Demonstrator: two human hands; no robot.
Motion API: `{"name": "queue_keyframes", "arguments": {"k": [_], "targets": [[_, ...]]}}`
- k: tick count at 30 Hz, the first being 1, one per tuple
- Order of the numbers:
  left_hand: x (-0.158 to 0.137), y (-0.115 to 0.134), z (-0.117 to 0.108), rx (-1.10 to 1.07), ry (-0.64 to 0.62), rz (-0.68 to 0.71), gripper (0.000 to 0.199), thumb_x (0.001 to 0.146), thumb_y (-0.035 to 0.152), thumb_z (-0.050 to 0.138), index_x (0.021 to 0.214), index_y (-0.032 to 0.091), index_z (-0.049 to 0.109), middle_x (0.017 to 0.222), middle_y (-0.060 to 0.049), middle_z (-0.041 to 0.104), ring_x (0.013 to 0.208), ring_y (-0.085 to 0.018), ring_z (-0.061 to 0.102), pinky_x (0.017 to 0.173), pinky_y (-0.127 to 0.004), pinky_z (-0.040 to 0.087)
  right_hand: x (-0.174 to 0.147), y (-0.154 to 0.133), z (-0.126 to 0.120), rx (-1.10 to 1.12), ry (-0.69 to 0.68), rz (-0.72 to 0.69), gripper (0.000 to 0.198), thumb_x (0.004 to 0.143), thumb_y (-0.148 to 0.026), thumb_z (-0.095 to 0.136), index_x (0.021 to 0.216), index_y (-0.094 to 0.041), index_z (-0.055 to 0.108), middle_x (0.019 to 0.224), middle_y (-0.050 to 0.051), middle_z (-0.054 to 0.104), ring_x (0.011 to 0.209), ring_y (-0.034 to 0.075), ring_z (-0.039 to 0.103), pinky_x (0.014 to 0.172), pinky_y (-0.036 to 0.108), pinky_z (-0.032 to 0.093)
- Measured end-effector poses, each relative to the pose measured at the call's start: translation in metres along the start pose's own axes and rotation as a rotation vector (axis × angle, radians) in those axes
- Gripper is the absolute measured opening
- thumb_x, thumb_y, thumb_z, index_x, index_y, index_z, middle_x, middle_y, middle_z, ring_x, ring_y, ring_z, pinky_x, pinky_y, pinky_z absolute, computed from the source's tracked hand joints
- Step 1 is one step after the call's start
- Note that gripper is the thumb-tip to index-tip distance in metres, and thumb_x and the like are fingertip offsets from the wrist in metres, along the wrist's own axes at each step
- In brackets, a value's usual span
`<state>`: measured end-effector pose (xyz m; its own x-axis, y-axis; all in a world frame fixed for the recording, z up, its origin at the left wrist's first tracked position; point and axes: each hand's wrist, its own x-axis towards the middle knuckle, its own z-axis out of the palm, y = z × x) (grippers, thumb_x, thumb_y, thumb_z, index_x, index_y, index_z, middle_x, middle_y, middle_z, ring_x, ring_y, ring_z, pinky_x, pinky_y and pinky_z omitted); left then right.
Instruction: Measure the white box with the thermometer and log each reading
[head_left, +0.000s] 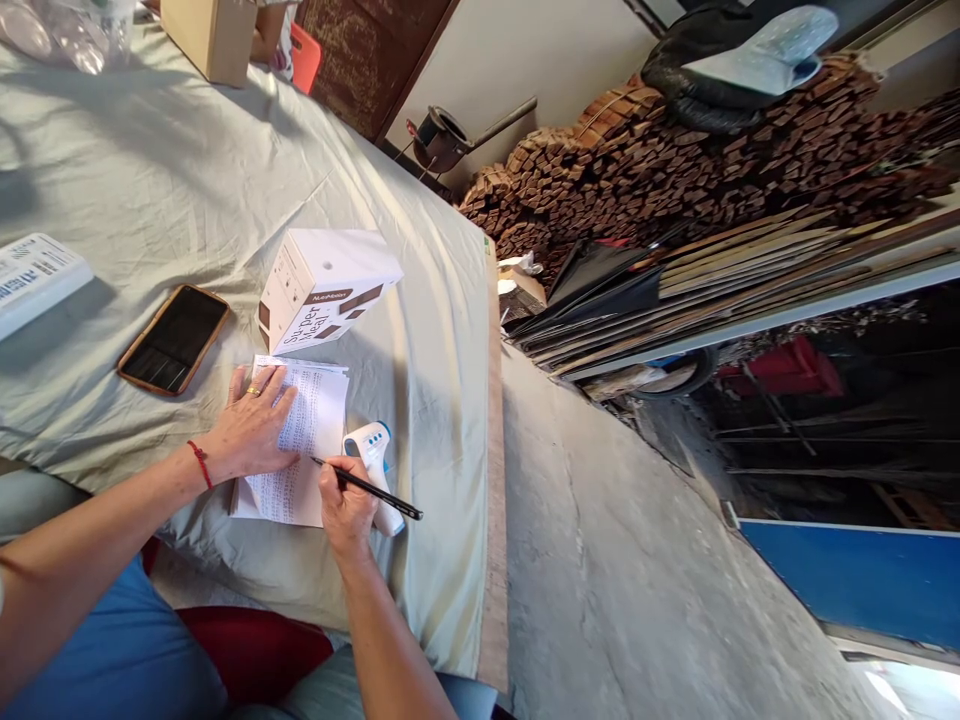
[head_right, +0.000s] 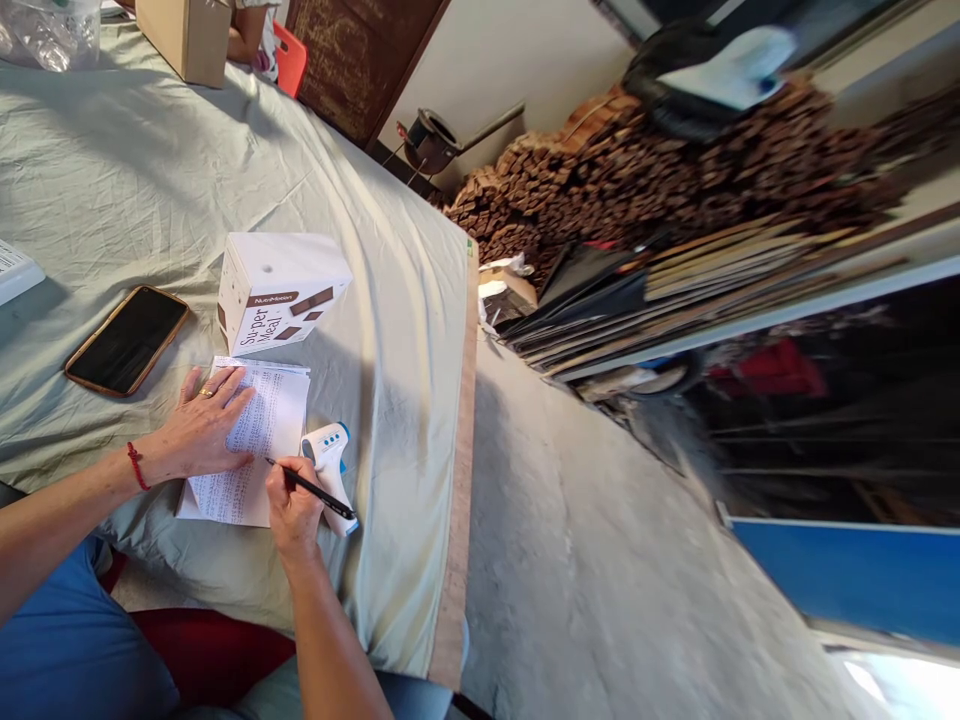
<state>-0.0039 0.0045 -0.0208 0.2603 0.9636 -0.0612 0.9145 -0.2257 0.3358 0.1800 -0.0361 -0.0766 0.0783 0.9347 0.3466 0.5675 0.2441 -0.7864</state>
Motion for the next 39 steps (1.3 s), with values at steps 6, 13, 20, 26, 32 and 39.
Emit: {"name": "queue_keyframes", "arguments": {"k": [6,13,20,26,32,39], "targets": [[0.000,-0.001,0.001,-0.017,0.030,0.010,0.076,0.073,0.040,0.079,0.139,0.012,0.055,0.163,-0.027,0.037,0.152,-0.044,0.034,0.127,-0.070,0.014,0.000,0.001,0.000,0.020,-0.012,0.003,0.024,0.091,-0.041,0.049,0.082,-0.023,0.061,0.062,-0.002,0.059,0.054,0.015,0.052,0.054,0.030,0.048],[0.000,0.000,0.001,-0.013,0.014,-0.002,0.077,0.074,0.041,0.078,0.141,0.012,0.054,0.164,-0.026,0.036,0.153,-0.044,0.032,0.128,-0.069,0.012,-0.001,0.003,-0.001,0.037,-0.018,-0.010,0.022,0.090,-0.038,0.050,0.080,-0.022,0.062,0.062,-0.002,0.058,0.055,0.015,0.053,0.055,0.029,0.047],[0.000,0.000,0.001,-0.003,-0.003,-0.010,0.077,0.075,0.041,0.076,0.142,0.012,0.054,0.165,-0.026,0.036,0.154,-0.043,0.032,0.128,-0.068,0.011,-0.001,0.002,-0.001,0.043,0.048,-0.017,0.022,0.090,-0.038,0.051,0.080,-0.022,0.062,0.062,-0.002,0.061,0.054,0.015,0.053,0.054,0.029,0.047],[0.000,0.000,0.001,-0.023,0.005,-0.004,0.078,0.074,0.040,0.078,0.142,0.011,0.054,0.165,-0.027,0.035,0.154,-0.044,0.031,0.128,-0.069,0.011,-0.001,0.003,-0.001,0.030,0.027,0.010,0.022,0.090,-0.039,0.052,0.082,-0.023,0.063,0.065,0.000,0.064,0.056,0.016,0.055,0.056,0.030,0.048],[0.000,0.001,0.001,-0.037,0.004,-0.002,0.081,0.073,0.038,0.080,0.143,0.009,0.053,0.164,-0.029,0.035,0.153,-0.046,0.031,0.127,-0.069,0.010,-0.002,0.007,-0.001,0.023,0.016,-0.011,0.021,0.092,-0.038,0.052,0.082,-0.023,0.063,0.064,-0.001,0.061,0.055,0.016,0.054,0.055,0.030,0.048],[0.005,-0.013,0.000,-0.136,0.104,0.034,0.058,0.076,0.037,0.078,0.127,0.015,0.060,0.146,-0.023,0.057,0.141,-0.043,0.048,0.122,-0.070,0.023,-0.009,0.002,-0.020,-0.108,0.059,-0.274,0.018,0.101,-0.026,0.051,0.102,-0.022,0.068,0.088,0.004,0.071,0.082,0.018,0.069,0.078,0.033,0.058]]}}
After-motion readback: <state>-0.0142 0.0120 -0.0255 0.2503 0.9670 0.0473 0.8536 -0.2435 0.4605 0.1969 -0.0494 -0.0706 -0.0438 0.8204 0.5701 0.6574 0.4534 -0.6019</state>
